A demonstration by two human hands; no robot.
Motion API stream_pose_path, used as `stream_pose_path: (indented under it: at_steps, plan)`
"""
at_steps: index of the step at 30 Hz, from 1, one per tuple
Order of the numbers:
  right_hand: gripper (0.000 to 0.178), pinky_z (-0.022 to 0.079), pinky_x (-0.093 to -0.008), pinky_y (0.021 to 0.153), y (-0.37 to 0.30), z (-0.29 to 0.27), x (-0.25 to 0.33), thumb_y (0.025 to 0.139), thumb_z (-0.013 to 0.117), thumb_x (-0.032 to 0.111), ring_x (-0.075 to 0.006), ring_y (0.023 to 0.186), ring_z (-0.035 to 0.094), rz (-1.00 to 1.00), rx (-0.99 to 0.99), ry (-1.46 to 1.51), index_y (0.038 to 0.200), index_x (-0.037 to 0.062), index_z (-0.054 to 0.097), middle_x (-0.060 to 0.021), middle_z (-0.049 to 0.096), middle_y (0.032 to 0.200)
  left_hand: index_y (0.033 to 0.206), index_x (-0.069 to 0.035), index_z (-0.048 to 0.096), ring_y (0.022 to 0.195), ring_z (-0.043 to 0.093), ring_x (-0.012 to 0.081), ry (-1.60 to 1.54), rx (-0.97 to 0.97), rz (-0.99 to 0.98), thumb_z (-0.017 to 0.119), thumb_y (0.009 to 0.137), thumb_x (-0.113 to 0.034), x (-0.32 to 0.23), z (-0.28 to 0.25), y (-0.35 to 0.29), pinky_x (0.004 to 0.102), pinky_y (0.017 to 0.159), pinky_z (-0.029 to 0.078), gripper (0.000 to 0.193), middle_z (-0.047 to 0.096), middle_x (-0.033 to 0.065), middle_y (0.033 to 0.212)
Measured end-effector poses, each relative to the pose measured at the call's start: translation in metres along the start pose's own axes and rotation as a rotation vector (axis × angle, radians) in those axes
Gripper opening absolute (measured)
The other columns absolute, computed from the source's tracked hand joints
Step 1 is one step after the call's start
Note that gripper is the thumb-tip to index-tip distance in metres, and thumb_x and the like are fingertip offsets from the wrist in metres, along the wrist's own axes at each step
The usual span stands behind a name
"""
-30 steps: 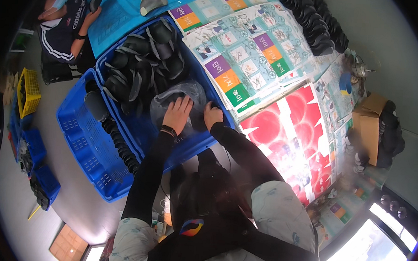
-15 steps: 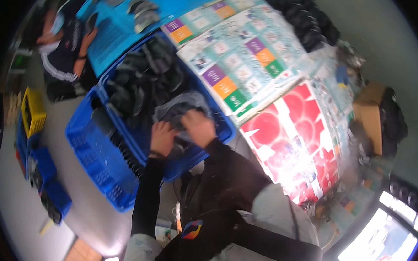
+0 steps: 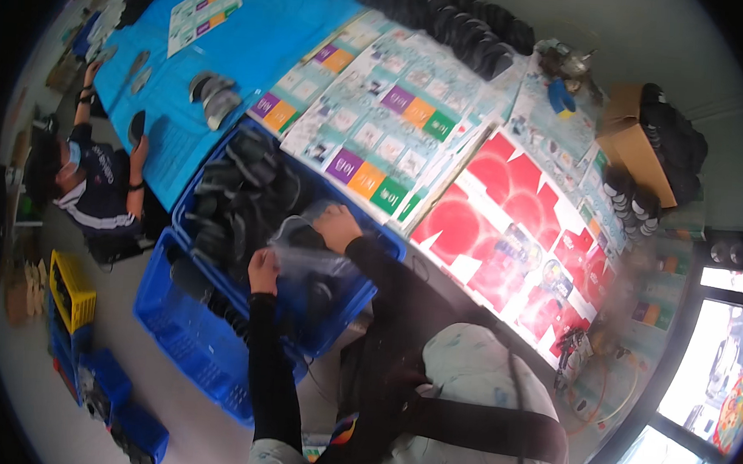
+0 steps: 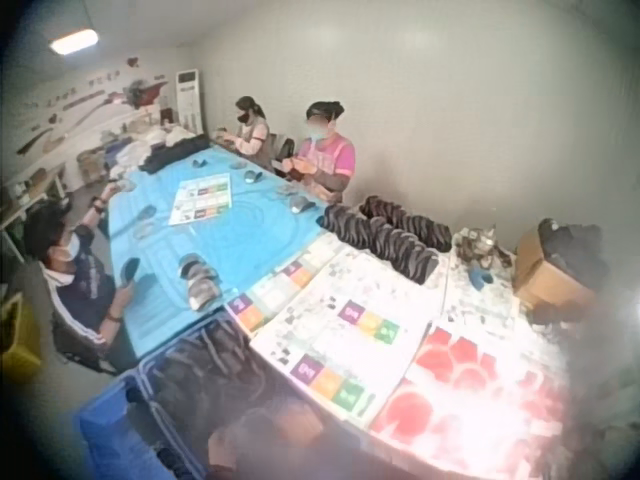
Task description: Applying adhesive and assembling shoe upper components at a manufacturing station.
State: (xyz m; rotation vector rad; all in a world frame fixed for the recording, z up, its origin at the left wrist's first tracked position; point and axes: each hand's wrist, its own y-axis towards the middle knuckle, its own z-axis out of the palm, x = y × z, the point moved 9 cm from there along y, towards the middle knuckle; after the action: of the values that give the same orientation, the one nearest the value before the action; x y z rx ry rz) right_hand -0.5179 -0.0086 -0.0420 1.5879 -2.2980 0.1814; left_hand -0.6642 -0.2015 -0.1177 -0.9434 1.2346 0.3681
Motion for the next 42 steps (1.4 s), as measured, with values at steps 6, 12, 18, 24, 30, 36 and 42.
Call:
stream_pose_path:
  at_steps: [6,12,18,24,30,36,42]
  plan:
    - [0.031,0.05,-0.047,0.094,-0.048,-0.027,0.048,0.091,0.068,0.018,-0.0424,0.107,0.064,0.175,-0.095,0.998,0.118,0.003,0.065,-0.0232,0.069,0.11,0.119,-0.005,0.061,0.095,0.064,0.0127,-0.666,0.203,0.115,0.058,0.104,-0.012,-0.092,0.075,-0.064,0.0293,0.08,0.052,0.016,0.066,0.0026,0.107]
    - [0.04,0.051,-0.0504,0.094,-0.04,-0.128,0.009,0.076,0.06,0.0,-0.0452,0.103,0.065,0.426,-0.49,0.478,0.115,-0.0011,0.069,-0.0292,0.07,0.103,0.14,-0.004,0.049,0.115,0.061,0.0204,-0.498,0.274,0.322,0.058,0.102,-0.006,-0.236,0.104,-0.117,0.0303,0.101,0.048,0.039,0.061,0.0094,0.126]
    - [0.03,0.054,-0.0396,0.085,-0.006,-0.327,-0.018,0.08,0.053,-0.002,-0.0366,0.093,0.071,0.231,-0.723,0.427,0.099,0.0092,0.074,-0.0173,0.074,0.094,0.141,0.005,0.045,0.111,0.061,0.0235,0.18,-0.184,0.199,0.085,0.084,-0.026,-0.061,-0.053,-0.097,0.0344,0.096,0.05,0.076,0.061,0.0199,0.13]
    - [0.04,0.049,-0.0433,0.096,-0.015,-0.351,-0.148,0.083,0.067,0.012,-0.04,0.113,0.063,0.353,-0.57,-0.157,0.122,0.0021,0.063,-0.0242,0.067,0.115,0.133,0.008,0.053,0.114,0.061,0.0461,0.88,-0.384,0.249,0.083,0.079,-0.051,0.043,0.002,-0.117,0.0479,0.099,0.048,0.086,0.064,0.0296,0.124]
    - [0.043,0.059,-0.0428,0.067,-0.025,-0.098,-0.057,0.096,0.069,0.031,-0.0297,0.092,0.069,0.612,-0.039,1.007,0.126,0.0038,0.053,-0.0154,0.063,0.105,0.117,0.004,0.065,0.11,0.063,0.0444,0.362,-0.75,0.042,0.062,0.1,-0.036,0.078,-0.042,-0.04,0.0496,0.095,0.047,0.043,0.07,0.0272,0.109]
    - [0.092,0.057,-0.0543,0.083,-0.054,0.192,-0.057,0.082,0.069,0.07,-0.0347,0.122,0.06,1.267,0.746,1.08,0.138,0.0009,0.047,-0.0241,0.062,0.125,0.122,-0.003,0.064,0.104,0.062,0.0501,0.722,-0.676,-0.213,0.088,0.072,-0.034,0.123,0.013,-0.028,0.0459,0.095,0.053,0.064,0.052,0.0301,0.128]
    - [0.048,0.054,-0.0294,0.065,-0.035,0.216,0.038,0.085,0.085,0.029,-0.019,0.093,0.068,0.914,0.907,1.247,0.121,0.0087,0.062,-0.0075,0.07,0.102,0.127,-0.01,0.068,0.102,0.064,0.046,0.703,-0.287,-0.35,0.084,0.079,-0.029,0.166,-0.048,-0.065,0.0455,0.095,0.053,0.054,0.055,0.0292,0.128]
